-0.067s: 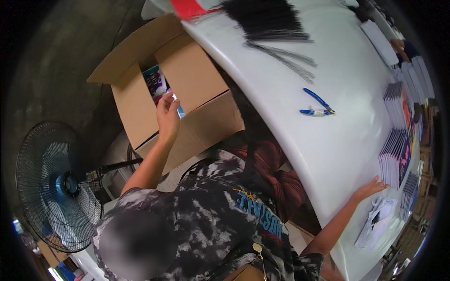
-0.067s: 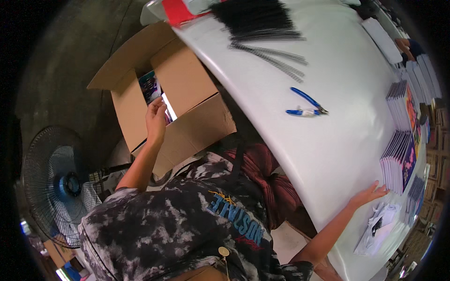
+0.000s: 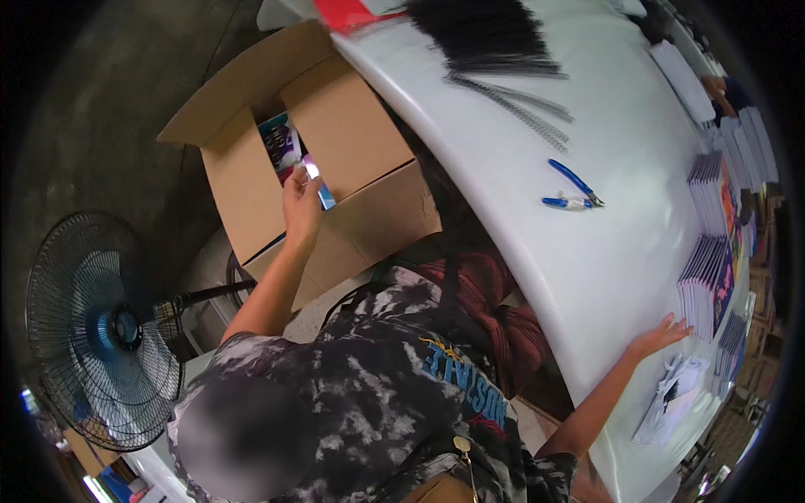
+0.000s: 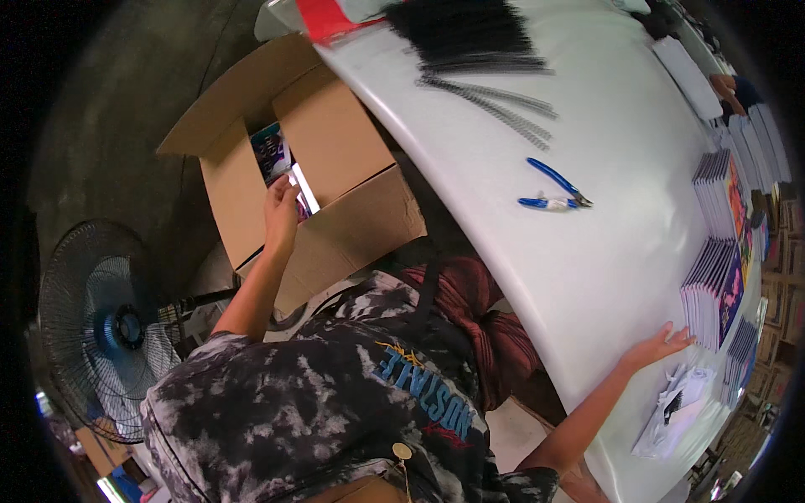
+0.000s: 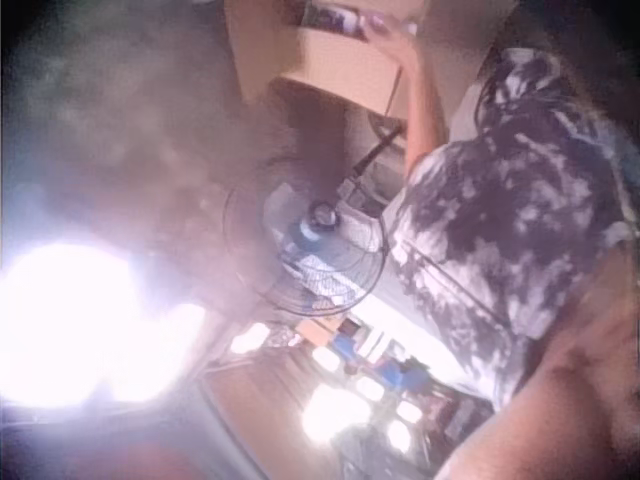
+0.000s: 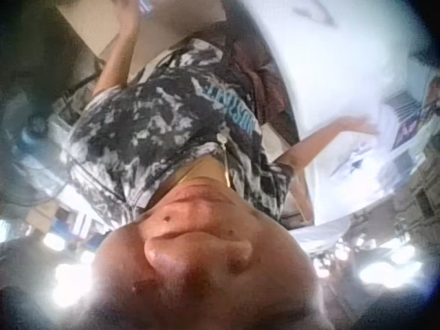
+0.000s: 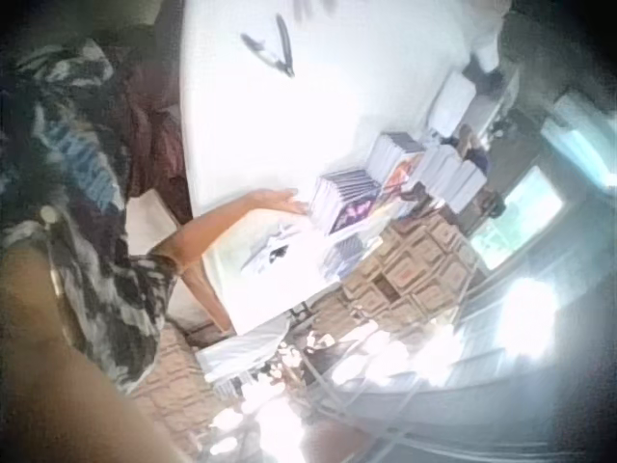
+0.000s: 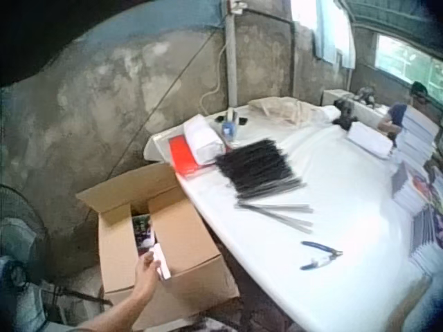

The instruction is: The person assembles spiral-bound notebooks by inserting metal coils into pre-punched holes. They use pliers to secure the ends of the coils and stack the completed notebooks on the table.

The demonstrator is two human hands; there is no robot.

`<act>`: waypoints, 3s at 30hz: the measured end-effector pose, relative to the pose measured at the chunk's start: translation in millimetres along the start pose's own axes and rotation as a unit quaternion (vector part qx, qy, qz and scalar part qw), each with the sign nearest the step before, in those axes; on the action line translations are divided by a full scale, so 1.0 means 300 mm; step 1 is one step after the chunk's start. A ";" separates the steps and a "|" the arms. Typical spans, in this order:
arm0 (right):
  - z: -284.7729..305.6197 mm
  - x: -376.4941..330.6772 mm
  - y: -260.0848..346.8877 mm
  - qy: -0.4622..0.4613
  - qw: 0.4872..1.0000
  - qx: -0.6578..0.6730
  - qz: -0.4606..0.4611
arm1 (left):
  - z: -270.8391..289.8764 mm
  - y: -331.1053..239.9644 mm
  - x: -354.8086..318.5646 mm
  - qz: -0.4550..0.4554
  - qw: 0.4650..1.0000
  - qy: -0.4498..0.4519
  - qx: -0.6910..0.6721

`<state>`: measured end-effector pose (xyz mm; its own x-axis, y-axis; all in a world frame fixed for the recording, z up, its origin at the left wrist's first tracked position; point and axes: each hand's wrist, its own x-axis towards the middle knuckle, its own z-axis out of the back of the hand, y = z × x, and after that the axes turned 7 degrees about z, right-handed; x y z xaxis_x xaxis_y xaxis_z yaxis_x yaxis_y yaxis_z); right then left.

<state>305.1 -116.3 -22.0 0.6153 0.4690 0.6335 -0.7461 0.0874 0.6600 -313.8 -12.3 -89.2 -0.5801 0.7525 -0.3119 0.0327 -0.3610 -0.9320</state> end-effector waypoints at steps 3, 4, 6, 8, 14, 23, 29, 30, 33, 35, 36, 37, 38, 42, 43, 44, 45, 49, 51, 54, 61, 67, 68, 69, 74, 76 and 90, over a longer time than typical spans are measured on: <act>-0.125 -0.070 0.217 0.025 0.987 -0.014 0.159 | -0.019 0.104 0.138 0.147 0.987 0.057 0.011; -0.172 -0.107 0.281 0.034 0.975 0.016 0.217 | -0.042 0.061 0.125 0.216 0.974 0.068 -0.018; -0.252 -0.187 0.423 0.096 0.948 0.080 0.293 | -0.108 -0.055 0.058 0.158 0.973 0.121 -0.115; -0.354 -0.284 0.630 0.249 0.907 0.178 0.290 | -0.184 -0.107 0.014 0.058 0.983 0.167 -0.044; -0.752 -0.421 1.056 0.444 0.718 0.083 0.530 | -0.375 -0.140 0.008 -0.041 0.920 0.353 -0.166; -0.881 -0.445 1.039 0.457 0.717 0.134 0.509 | -0.128 -0.030 0.616 0.228 0.802 0.360 0.420; -0.870 -0.450 1.067 0.453 0.740 0.140 0.477 | -0.133 -0.126 0.536 0.184 0.773 0.451 0.407; -0.868 -0.447 1.073 0.450 0.741 0.129 0.482 | -0.115 -0.137 0.515 0.122 0.769 0.471 0.414; -0.863 -0.443 1.068 0.453 0.738 0.114 0.486 | -0.110 -0.193 0.496 0.128 0.743 0.494 0.433; -0.864 -0.442 1.068 0.456 0.736 0.119 0.487 | -0.084 -0.175 0.522 0.127 0.747 0.497 0.422; -0.866 -0.443 1.065 0.456 0.736 0.119 0.486 | -0.090 -0.197 0.495 0.129 0.756 0.492 0.413; -0.866 -0.442 1.062 0.455 0.737 0.118 0.486 | -0.097 -0.230 0.459 0.131 0.764 0.487 0.403; -0.865 -0.441 1.058 0.459 0.735 0.112 0.487 | -0.104 -0.261 0.420 0.132 0.772 0.482 0.393; -0.858 -0.436 1.062 0.480 0.727 0.113 0.478 | -0.119 -0.342 0.276 0.064 0.781 0.436 0.443; -0.857 -0.435 1.063 0.486 0.726 0.116 0.472 | -0.115 -0.335 0.285 0.041 0.754 0.439 0.487; -0.860 -0.433 1.064 0.483 0.728 0.114 0.473 | -0.112 -0.330 0.294 0.018 0.725 0.440 0.529; -0.860 -0.435 1.064 0.479 0.730 0.112 0.474 | -0.112 -0.332 0.301 0.029 0.728 0.460 0.507; -0.860 -0.451 1.055 0.438 0.747 0.104 0.489 | -0.105 -0.290 0.414 0.146 0.763 0.486 0.400; -0.858 -0.445 1.066 0.455 0.739 0.106 0.485 | -0.114 -0.208 0.490 0.239 0.762 0.477 0.366; -0.861 -0.441 1.064 0.458 0.741 0.127 0.474 | -0.119 -0.166 0.508 0.188 0.766 0.476 0.388; -0.872 -0.453 1.052 0.458 0.734 0.099 0.492 | -0.109 -0.201 0.572 0.169 0.760 0.502 0.378; -0.911 -0.467 0.991 0.427 0.749 0.116 0.494 | 0.047 -0.444 0.573 0.098 0.857 0.431 0.267; -0.915 -0.471 0.983 0.432 0.745 0.117 0.495 | 0.118 -0.463 0.610 0.115 0.877 0.413 0.217; -0.918 -0.469 0.972 0.445 0.742 0.121 0.486 | 0.163 -0.495 0.604 0.135 0.906 0.359 0.181; -0.866 -0.473 0.946 0.518 0.749 0.210 0.355 | 0.256 -0.542 0.359 0.011 0.923 0.355 -0.150; -0.803 -0.539 0.998 0.538 0.678 0.500 -0.025 | 0.223 -0.448 0.347 0.056 0.791 0.534 -0.293; -0.381 -0.479 0.812 0.481 0.621 0.511 -0.349 | -0.261 -0.485 -0.284 0.041 0.853 0.512 0.093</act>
<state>5.9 -61.9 1.7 -0.1053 0.9812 -0.1615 0.4699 0.1922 0.8615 -205.5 19.0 58.6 0.4356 0.7727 -0.4618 -0.1462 -0.4455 -0.8833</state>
